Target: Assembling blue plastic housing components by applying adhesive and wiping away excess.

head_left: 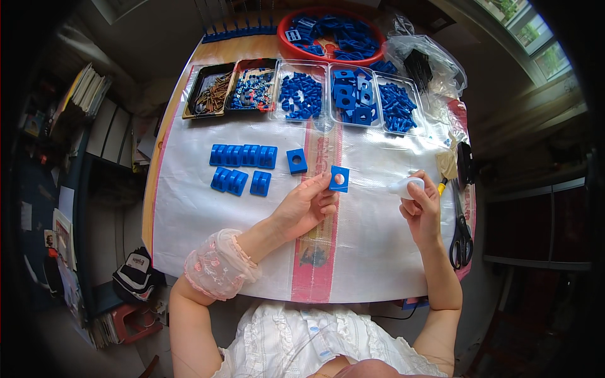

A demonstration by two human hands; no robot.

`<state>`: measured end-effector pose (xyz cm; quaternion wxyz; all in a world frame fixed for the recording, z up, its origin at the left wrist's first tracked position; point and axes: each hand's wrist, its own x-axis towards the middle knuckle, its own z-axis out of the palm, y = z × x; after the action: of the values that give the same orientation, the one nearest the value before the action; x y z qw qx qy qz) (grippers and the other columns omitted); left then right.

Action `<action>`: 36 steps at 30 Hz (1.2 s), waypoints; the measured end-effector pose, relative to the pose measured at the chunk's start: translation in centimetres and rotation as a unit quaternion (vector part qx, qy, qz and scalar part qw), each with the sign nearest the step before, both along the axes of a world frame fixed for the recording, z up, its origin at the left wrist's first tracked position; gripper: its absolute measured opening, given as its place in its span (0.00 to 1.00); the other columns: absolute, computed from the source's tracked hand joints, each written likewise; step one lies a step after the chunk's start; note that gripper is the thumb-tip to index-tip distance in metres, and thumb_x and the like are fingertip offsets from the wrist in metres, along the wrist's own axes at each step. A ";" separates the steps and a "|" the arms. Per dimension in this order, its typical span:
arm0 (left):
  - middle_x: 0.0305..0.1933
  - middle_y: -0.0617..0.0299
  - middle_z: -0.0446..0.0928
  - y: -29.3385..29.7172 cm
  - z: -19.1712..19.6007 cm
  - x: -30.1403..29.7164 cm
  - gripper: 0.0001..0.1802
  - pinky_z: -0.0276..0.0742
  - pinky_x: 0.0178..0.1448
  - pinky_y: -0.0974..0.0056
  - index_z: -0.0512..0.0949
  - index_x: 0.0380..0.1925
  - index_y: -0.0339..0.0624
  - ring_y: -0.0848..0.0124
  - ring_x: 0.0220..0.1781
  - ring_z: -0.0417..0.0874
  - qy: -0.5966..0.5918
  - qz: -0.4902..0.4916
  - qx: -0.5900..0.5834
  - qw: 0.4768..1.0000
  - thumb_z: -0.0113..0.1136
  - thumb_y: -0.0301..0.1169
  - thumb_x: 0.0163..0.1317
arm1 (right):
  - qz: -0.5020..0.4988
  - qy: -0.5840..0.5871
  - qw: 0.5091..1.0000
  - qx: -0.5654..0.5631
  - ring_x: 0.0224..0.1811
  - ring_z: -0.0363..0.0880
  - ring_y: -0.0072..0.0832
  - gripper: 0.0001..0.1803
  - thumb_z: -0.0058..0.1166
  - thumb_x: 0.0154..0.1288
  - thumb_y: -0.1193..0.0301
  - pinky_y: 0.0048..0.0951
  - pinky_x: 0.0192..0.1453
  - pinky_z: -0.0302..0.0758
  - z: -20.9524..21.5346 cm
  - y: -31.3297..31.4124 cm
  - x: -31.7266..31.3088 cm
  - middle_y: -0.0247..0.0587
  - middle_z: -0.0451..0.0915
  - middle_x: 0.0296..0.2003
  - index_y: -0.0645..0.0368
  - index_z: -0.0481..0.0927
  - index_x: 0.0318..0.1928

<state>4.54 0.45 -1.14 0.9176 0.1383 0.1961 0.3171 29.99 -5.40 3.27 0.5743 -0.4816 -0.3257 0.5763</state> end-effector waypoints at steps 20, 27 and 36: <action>0.38 0.74 0.74 0.0 0.2 0.0 0.11 0.60 0.34 0.74 0.76 0.47 0.46 0.82 0.32 0.60 0.000 0.000 0.005 1.000 0.52 0.40 0.76 | 0.007 0.015 1.000 0.005 0.16 0.55 0.05 0.08 0.59 0.67 0.70 0.13 0.18 0.48 0.1 0.0 0.1 0.23 0.74 0.24 0.53 0.72 0.37; 0.39 0.74 0.74 0.0 0.0 0.0 0.11 0.60 0.34 0.74 0.76 0.47 0.47 0.81 0.32 0.60 -0.004 -0.001 0.004 1.000 0.52 0.40 0.76 | 0.007 0.019 1.000 0.005 0.16 0.54 0.05 0.07 0.58 0.68 0.70 0.14 0.18 0.48 0.0 0.0 0.2 0.22 0.72 0.23 0.53 0.72 0.37; 0.39 0.73 0.73 0.0 0.0 -0.1 0.11 0.60 0.34 0.74 0.75 0.46 0.46 0.80 0.32 0.60 -0.004 -0.003 0.004 1.000 0.51 0.40 0.76 | -0.006 -0.011 1.000 0.016 0.14 0.52 0.06 0.08 0.57 0.68 0.67 0.14 0.17 0.46 -0.1 -0.1 0.0 0.21 0.64 0.16 0.53 0.72 0.39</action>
<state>4.49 0.45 -1.16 0.9188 0.1408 0.1906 0.3156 30.03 -5.46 3.19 0.5816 -0.4807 -0.3380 0.5625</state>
